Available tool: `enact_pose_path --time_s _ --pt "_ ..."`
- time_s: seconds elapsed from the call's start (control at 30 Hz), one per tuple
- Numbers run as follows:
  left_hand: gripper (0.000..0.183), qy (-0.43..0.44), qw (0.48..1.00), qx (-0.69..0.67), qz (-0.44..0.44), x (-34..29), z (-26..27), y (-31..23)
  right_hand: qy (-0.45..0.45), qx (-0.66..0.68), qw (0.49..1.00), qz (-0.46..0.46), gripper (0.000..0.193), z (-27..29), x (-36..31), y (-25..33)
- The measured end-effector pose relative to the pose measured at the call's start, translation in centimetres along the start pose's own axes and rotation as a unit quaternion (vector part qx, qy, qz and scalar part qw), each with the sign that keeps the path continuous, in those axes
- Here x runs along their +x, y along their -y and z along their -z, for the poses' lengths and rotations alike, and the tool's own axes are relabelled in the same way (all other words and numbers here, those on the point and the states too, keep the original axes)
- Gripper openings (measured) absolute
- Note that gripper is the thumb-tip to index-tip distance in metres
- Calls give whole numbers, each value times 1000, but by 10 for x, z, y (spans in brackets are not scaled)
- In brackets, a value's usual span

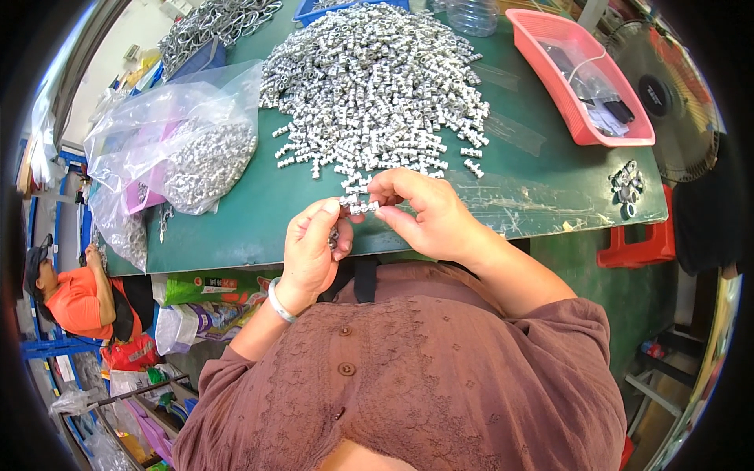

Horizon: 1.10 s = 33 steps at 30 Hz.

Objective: The person connects small metal links together by hand to assemble a chain.

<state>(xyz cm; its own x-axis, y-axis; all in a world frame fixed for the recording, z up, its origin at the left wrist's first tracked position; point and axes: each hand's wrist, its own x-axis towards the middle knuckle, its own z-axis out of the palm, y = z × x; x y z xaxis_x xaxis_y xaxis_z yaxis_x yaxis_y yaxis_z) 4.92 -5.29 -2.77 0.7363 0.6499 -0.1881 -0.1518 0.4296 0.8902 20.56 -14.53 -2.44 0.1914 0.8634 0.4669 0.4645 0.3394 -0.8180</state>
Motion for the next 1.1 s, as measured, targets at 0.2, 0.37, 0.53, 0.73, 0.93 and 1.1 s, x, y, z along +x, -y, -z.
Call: enact_pose_path --time_s 0.2,0.37,0.53,0.73,0.93,1.1 --pt "20 -3 1000 1 -1 0 -1 0 0 7 1000 -4 22 0 0 -1" --pt "20 8 1000 4 -4 0 1 0 4 4 1000 -7 22 0 0 0" --pt "19 10 1000 -1 -8 0 2 0 1 -3 1000 -4 23 0 0 -1" --pt "19 16 1000 -6 -13 0 3 -2 -4 5 1000 -4 24 0 0 0" --pt "20 29 999 -11 -13 -1 4 -2 -3 -2 1000 8 25 1 1 1" --pt "22 39 998 -45 0 0 6 -2 -3 4 1000 12 26 2 1 3"
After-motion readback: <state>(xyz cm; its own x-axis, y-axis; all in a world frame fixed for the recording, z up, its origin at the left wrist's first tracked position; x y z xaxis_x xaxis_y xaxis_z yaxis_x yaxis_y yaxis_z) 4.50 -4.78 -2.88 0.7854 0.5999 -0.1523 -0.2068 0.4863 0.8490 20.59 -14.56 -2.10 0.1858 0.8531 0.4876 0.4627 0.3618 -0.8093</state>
